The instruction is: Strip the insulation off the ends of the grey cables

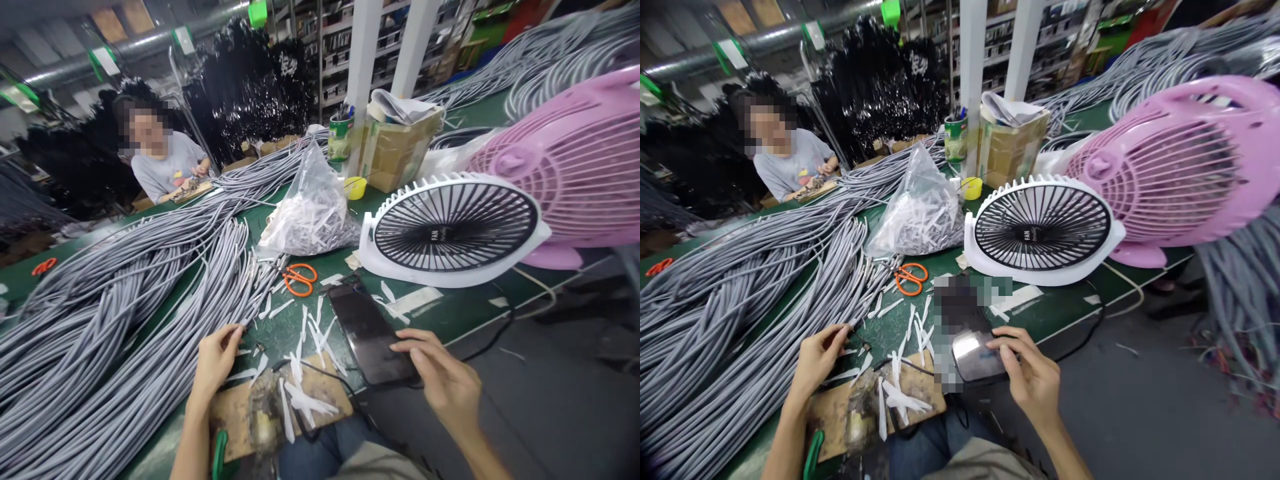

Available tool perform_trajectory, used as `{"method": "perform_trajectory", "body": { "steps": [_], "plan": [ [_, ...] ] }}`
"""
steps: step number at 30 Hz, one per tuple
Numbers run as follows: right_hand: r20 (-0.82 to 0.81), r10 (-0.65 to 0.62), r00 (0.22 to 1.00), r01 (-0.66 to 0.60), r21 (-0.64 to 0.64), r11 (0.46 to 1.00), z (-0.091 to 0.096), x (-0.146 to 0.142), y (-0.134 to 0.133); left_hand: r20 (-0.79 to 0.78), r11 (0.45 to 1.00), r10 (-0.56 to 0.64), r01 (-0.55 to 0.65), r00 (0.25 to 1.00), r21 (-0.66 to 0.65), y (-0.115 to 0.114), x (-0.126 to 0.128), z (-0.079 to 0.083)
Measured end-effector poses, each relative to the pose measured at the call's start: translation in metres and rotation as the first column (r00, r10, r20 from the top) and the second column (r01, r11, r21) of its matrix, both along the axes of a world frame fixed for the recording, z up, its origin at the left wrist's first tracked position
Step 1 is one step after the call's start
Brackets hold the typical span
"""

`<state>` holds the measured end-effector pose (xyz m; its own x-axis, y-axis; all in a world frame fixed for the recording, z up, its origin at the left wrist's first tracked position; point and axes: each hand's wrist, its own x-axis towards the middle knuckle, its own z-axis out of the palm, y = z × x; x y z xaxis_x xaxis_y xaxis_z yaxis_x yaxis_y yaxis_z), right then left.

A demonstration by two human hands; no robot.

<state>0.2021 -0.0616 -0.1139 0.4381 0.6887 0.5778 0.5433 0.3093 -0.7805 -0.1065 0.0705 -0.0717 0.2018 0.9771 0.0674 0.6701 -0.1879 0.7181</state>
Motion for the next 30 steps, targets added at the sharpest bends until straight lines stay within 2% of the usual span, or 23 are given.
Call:
{"method": "perform_trajectory", "body": {
  "steps": [11,16,30],
  "plan": [
    [-0.017,-0.026,0.999,0.026,-0.021,0.999,0.0036,0.0001,0.0011,0.003,1.0,0.002,-0.002,1.0,-0.003,0.0005,0.0019,0.0014],
    [-0.056,-0.01,0.998,0.009,-0.016,1.0,0.0028,-0.0008,0.0009,0.0,1.0,0.003,-0.003,1.0,-0.006,-0.0007,0.0032,0.0042],
    [-0.014,0.048,0.999,-0.048,-0.065,0.997,0.0043,0.0043,0.004,-0.018,1.0,-0.003,0.003,1.0,-0.001,-0.0002,0.003,0.0037]
  ]
}}
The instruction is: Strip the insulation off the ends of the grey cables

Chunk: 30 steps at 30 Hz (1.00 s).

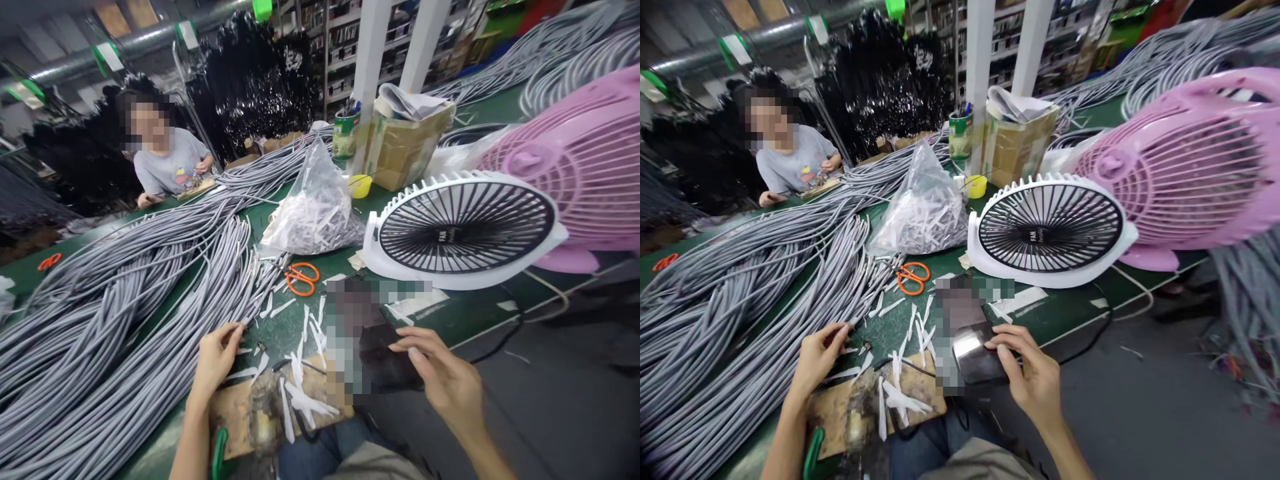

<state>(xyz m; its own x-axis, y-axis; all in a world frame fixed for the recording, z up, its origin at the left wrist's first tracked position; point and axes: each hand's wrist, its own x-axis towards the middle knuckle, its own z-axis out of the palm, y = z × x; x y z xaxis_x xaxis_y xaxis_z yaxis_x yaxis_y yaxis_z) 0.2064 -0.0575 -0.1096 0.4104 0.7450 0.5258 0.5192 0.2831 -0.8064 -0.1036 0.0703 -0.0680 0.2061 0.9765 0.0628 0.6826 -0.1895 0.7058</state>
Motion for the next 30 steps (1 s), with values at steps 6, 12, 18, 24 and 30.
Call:
{"method": "perform_trajectory", "body": {
  "steps": [6,12,18,24,30],
  "plan": [
    [0.034,-0.007,0.999,0.007,0.006,1.0,0.005,0.002,0.006,0.012,1.0,0.002,-0.002,1.0,-0.012,0.0,0.0,-0.002],
    [0.271,0.016,0.963,-0.01,-0.023,1.0,0.008,0.012,0.029,0.036,0.999,0.022,-0.02,0.999,-0.042,0.0,-0.001,-0.003],
    [0.398,0.077,0.914,-0.04,-0.101,0.994,0.005,0.02,0.046,0.037,0.997,0.041,-0.039,0.998,-0.062,0.002,-0.002,-0.003],
    [0.378,0.103,0.92,-0.05,-0.147,0.988,0.001,0.022,0.05,0.048,0.997,0.045,-0.042,0.998,-0.068,0.003,-0.002,-0.004],
    [0.447,0.142,0.883,-0.067,-0.18,0.981,0.003,0.021,0.055,0.027,0.997,0.054,-0.053,0.998,-0.05,0.001,0.003,0.003]
  ]
}}
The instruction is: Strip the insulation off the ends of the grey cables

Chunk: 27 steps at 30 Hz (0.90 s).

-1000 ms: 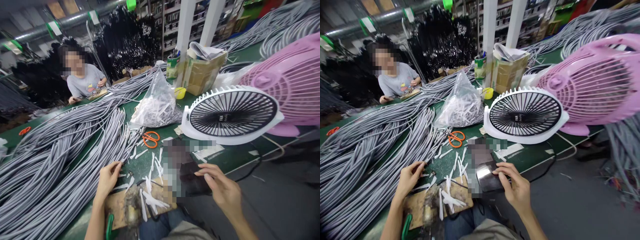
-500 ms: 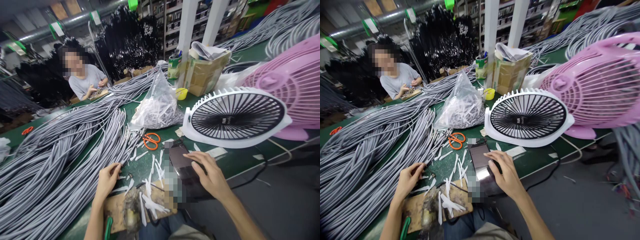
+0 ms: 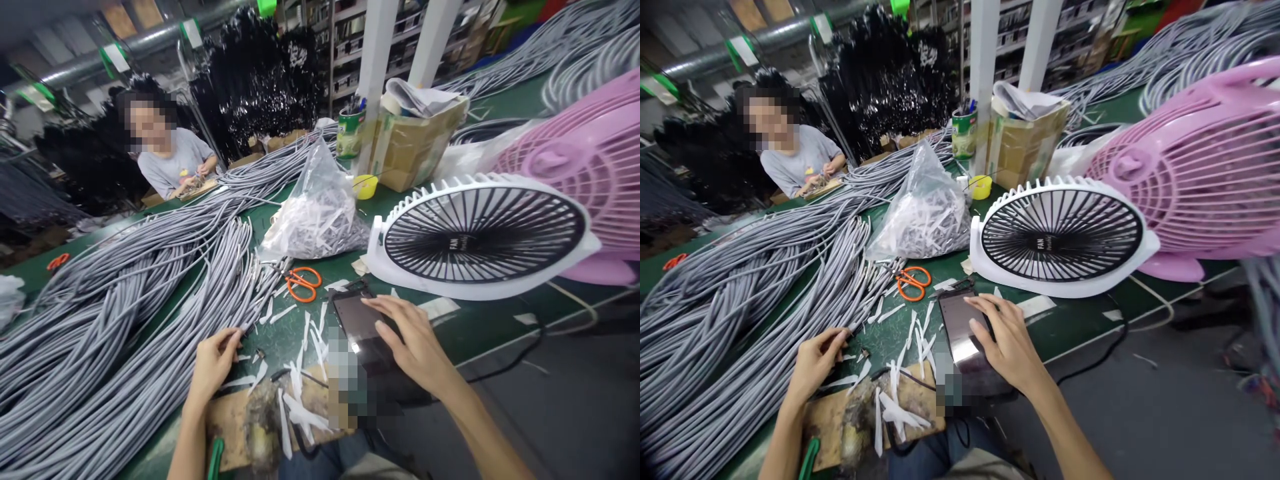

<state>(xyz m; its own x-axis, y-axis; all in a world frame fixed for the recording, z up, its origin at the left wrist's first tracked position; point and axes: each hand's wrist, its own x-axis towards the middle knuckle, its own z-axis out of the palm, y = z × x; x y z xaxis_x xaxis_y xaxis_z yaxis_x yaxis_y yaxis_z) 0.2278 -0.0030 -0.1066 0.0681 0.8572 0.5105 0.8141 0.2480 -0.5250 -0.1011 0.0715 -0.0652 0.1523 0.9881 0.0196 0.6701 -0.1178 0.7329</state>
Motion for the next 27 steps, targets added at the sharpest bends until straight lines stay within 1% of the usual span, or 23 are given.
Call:
{"method": "perform_trajectory", "body": {
  "steps": [3,5,9,11,15,17,19,24,27],
  "plan": [
    [0.021,0.014,1.0,-0.013,-0.013,1.0,0.0,0.0,0.0,0.004,1.0,0.009,-0.009,1.0,-0.008,0.0,0.002,0.002],
    [-0.007,0.0,1.0,0.0,0.006,1.0,0.0,0.0,-0.002,0.019,1.0,0.011,-0.01,1.0,-0.02,0.0,0.001,0.002],
    [-0.165,-0.083,0.983,0.1,0.098,0.99,0.0,-0.001,-0.008,0.052,0.999,0.017,-0.015,0.998,-0.046,0.001,0.0,-0.001],
    [-0.25,-0.099,0.963,0.135,0.13,0.982,0.0,-0.002,-0.012,0.06,0.999,0.016,-0.013,0.998,-0.051,0.001,-0.001,-0.002],
    [-0.357,-0.041,0.933,0.096,0.139,0.986,0.003,-0.004,-0.02,0.052,0.999,0.005,-0.003,0.999,-0.046,0.0,-0.002,-0.002],
    [-0.374,-0.029,0.927,0.085,0.133,0.987,0.004,-0.004,-0.023,0.041,0.999,0.004,-0.003,0.999,-0.037,0.0,-0.001,-0.001],
    [-0.366,-0.046,0.93,0.104,0.141,0.985,0.004,-0.003,-0.026,0.033,0.999,0.004,-0.003,0.999,-0.034,0.0,-0.001,0.0],
    [-0.278,-0.079,0.957,0.119,0.13,0.984,0.003,-0.002,-0.026,0.035,1.0,0.003,-0.002,0.999,-0.029,0.0,0.001,0.001],
    [-0.319,-0.076,0.945,0.118,0.115,0.986,0.003,-0.002,-0.025,0.034,1.0,0.0,0.001,0.999,-0.03,0.0,0.001,0.001]
  ]
}}
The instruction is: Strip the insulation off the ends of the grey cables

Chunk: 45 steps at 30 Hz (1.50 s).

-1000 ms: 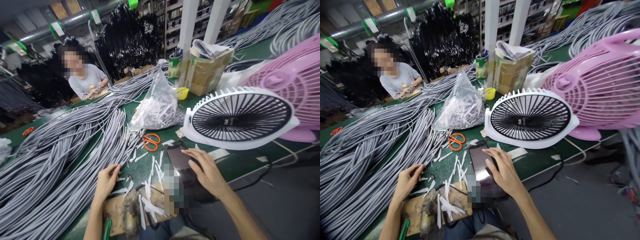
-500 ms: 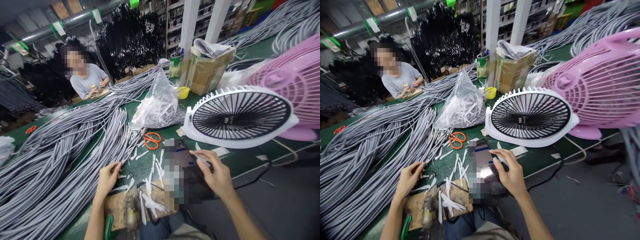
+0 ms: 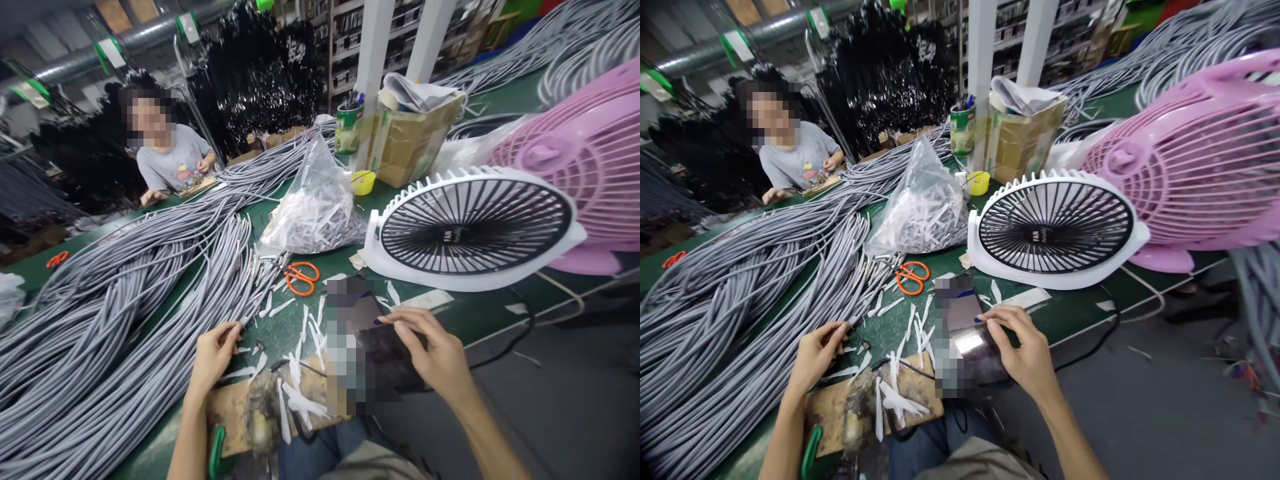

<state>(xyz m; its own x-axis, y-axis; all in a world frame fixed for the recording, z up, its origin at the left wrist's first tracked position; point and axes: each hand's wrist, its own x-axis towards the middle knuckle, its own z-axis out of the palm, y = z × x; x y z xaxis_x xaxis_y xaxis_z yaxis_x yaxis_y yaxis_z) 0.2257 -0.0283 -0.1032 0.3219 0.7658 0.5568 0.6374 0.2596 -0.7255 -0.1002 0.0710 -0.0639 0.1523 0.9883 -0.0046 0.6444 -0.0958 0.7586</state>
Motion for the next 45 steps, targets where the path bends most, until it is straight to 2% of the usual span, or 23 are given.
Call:
{"method": "perform_trajectory", "body": {
  "steps": [4,7,17,45],
  "plan": [
    [-0.177,0.006,0.984,-0.011,-0.024,1.0,-0.0002,0.0019,-0.0016,0.01,1.0,0.004,-0.004,1.0,-0.003,-0.0009,0.0001,0.0005],
    [-0.232,0.021,0.972,-0.029,-0.028,0.999,0.0001,0.0027,-0.0032,0.014,1.0,0.007,-0.006,1.0,-0.007,-0.0003,-0.0004,0.0],
    [-0.188,0.085,0.978,-0.074,0.065,0.995,0.0055,0.0019,-0.0021,0.006,1.0,-0.008,0.008,1.0,-0.025,0.0003,-0.0031,-0.0026],
    [-0.112,0.087,0.99,-0.078,0.079,0.994,0.004,0.0016,0.0002,-0.017,1.0,-0.024,0.024,1.0,0.007,0.0,-0.0023,-0.0019]
  ]
}}
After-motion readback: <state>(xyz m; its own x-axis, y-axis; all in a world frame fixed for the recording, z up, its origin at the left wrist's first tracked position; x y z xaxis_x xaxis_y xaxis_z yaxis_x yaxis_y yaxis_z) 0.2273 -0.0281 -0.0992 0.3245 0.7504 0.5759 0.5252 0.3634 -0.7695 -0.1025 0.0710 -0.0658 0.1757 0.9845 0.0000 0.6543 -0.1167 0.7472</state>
